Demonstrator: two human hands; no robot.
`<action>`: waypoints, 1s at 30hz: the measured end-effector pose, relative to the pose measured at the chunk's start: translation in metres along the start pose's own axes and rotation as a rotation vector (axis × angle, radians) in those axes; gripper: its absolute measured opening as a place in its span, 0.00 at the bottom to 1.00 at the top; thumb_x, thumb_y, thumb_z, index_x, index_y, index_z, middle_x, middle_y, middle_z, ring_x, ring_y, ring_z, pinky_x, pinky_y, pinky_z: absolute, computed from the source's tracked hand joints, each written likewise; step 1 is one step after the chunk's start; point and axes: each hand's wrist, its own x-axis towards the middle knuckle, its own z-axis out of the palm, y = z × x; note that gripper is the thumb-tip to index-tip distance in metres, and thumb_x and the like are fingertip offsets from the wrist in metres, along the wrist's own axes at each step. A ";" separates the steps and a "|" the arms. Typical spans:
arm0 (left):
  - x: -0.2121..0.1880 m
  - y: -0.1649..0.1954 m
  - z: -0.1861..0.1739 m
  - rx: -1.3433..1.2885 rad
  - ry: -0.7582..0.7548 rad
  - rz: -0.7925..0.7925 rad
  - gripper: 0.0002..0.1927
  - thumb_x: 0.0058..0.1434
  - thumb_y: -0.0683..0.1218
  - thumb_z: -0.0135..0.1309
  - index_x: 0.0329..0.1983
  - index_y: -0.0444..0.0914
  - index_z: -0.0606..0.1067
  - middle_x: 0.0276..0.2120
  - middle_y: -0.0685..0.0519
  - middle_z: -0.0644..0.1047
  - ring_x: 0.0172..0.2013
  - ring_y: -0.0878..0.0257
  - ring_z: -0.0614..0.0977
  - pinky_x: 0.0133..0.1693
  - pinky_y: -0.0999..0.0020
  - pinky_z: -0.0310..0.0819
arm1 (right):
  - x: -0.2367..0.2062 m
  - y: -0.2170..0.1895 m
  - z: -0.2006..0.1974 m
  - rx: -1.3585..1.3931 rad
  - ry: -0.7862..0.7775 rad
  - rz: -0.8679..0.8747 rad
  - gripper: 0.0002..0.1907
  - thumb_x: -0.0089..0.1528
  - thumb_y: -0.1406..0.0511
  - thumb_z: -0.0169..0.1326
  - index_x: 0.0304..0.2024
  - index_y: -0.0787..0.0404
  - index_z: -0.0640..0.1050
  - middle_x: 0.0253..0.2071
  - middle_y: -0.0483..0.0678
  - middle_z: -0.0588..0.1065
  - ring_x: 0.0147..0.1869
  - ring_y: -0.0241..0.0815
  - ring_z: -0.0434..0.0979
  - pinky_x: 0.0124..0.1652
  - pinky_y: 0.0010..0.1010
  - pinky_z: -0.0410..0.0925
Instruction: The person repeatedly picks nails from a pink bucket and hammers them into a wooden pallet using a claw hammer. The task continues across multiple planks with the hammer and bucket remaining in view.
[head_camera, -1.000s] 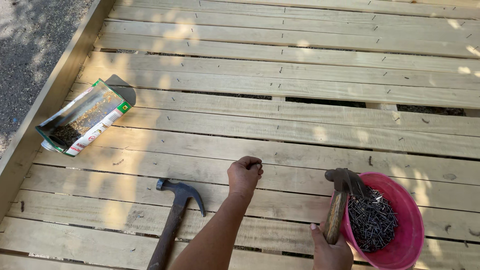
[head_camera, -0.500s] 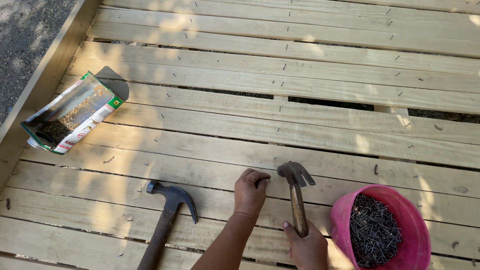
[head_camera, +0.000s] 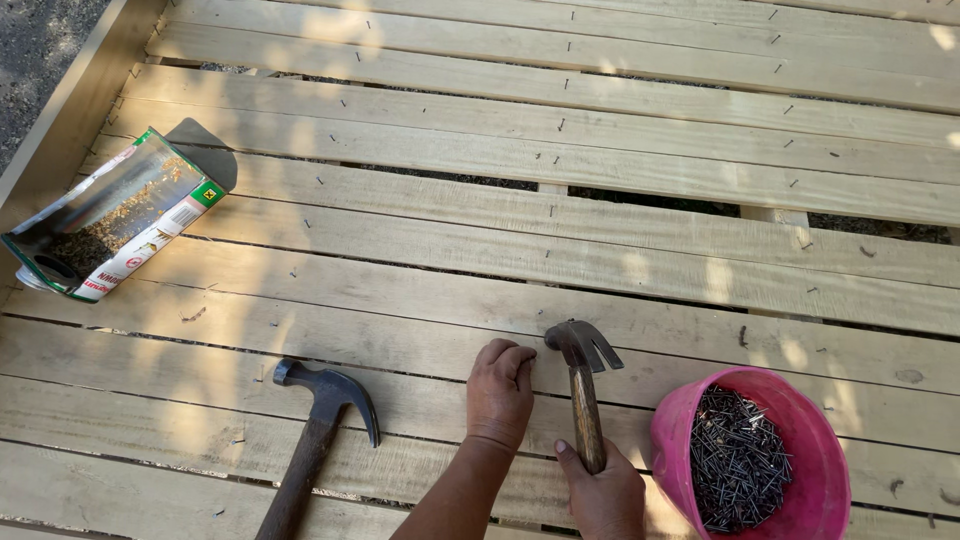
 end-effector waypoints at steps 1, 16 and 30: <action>-0.001 -0.001 0.001 0.005 -0.005 0.008 0.04 0.61 0.40 0.56 0.37 0.38 0.80 0.39 0.52 0.78 0.43 0.52 0.79 0.46 0.59 0.77 | 0.000 0.000 -0.001 -0.020 -0.008 0.004 0.19 0.59 0.53 0.65 0.41 0.63 0.83 0.17 0.49 0.72 0.19 0.39 0.74 0.27 0.35 0.72; 0.000 0.002 0.000 0.081 -0.068 -0.018 0.04 0.60 0.44 0.59 0.35 0.40 0.82 0.39 0.54 0.77 0.44 0.55 0.78 0.47 0.60 0.75 | -0.005 0.002 0.001 0.002 0.027 -0.098 0.22 0.58 0.53 0.65 0.42 0.65 0.82 0.17 0.48 0.72 0.18 0.40 0.74 0.25 0.37 0.71; 0.000 0.003 -0.002 0.128 -0.091 -0.023 0.04 0.60 0.46 0.60 0.35 0.41 0.82 0.39 0.57 0.77 0.44 0.59 0.78 0.48 0.64 0.76 | 0.000 0.031 -0.002 -0.105 0.010 -0.068 0.23 0.57 0.52 0.66 0.45 0.61 0.81 0.21 0.48 0.71 0.28 0.37 0.72 0.36 0.34 0.71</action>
